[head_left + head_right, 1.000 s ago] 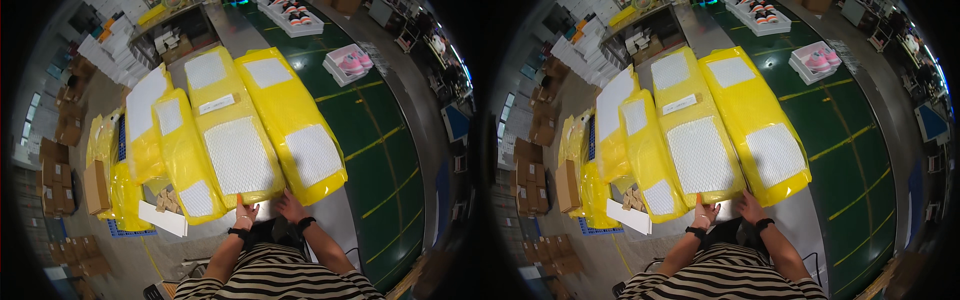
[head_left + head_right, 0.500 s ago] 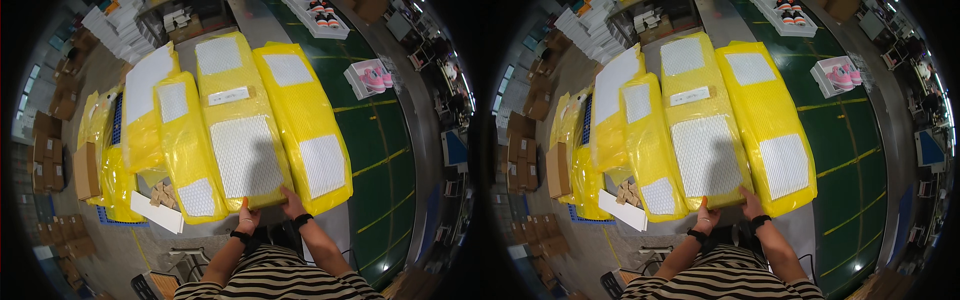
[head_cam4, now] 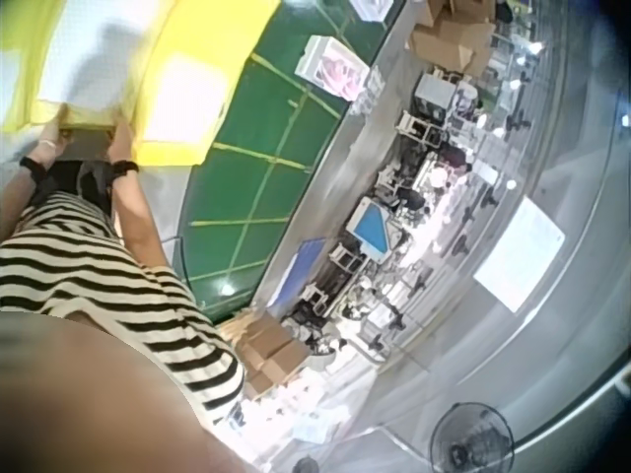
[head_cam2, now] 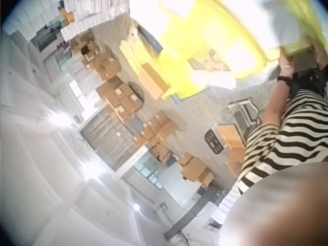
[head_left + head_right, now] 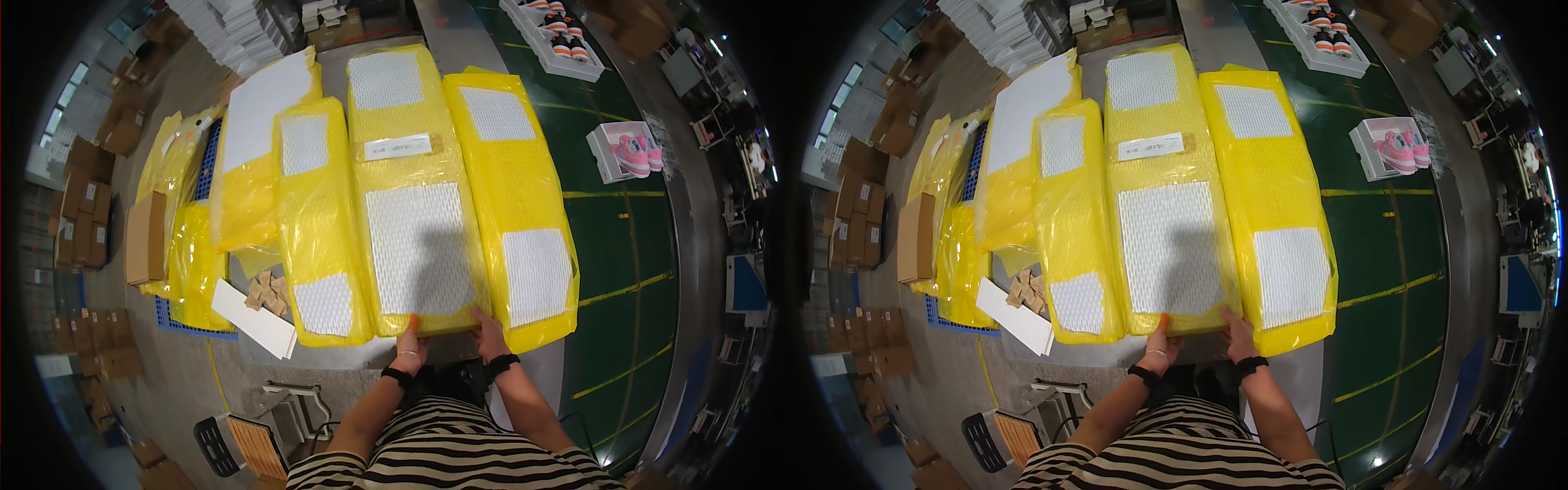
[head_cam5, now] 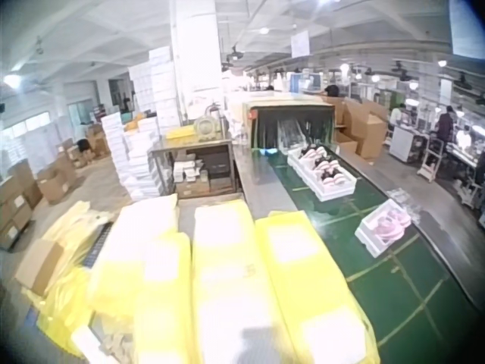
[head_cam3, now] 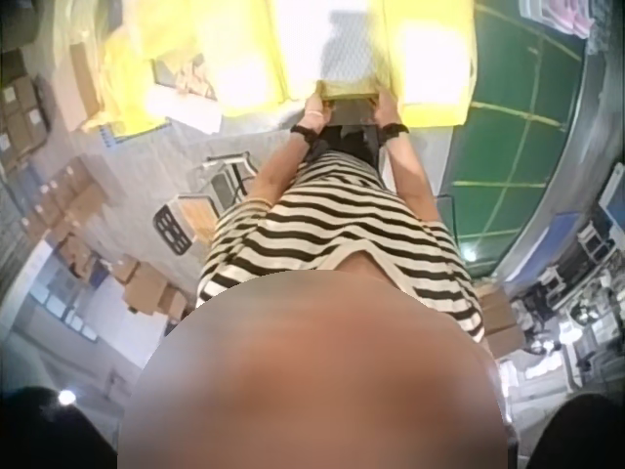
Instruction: The person packs shoes by hand, placing each shoe into a box with paper before closing the lid and setting it on a conveyor belt. They then organize yellow-wrapped items on the table and repeat the packing process for several more pairs of shoes.
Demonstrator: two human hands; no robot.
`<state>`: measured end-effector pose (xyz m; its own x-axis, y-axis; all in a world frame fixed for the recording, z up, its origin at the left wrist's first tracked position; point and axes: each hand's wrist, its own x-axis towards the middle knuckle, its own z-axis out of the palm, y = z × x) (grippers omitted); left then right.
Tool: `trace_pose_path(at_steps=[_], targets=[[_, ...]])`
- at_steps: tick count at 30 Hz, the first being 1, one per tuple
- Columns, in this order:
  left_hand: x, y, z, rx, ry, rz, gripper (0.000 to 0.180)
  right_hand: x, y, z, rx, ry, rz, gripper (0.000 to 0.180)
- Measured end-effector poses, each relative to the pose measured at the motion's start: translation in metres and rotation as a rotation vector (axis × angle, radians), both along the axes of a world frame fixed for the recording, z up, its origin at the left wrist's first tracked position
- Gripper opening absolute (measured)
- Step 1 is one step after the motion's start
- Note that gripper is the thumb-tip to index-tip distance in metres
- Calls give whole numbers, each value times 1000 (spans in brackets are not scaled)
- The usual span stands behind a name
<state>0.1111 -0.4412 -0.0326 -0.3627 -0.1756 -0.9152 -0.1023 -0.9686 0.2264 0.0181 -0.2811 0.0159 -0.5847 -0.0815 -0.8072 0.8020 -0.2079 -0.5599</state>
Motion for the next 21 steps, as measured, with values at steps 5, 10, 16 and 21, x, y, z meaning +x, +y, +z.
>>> trace_pose_path(at_steps=[5, 10, 16, 21], targets=[[31, -24, -20, 160, 234, -254, 42, 2, -7, -3, -14, 38, 92, 37], [0, -67, 87, 49, 78, -1223, 47, -3, 10, -4, 150, 4, 224, 36], [-80, -175, 81, -864, 89, -659, 26, -7, 7, -2, 169, 2, 290, 33], [-122, -300, 60, -1893, -419, -462, 58, -9, -8, 4, 209, -27, 325, 31]])
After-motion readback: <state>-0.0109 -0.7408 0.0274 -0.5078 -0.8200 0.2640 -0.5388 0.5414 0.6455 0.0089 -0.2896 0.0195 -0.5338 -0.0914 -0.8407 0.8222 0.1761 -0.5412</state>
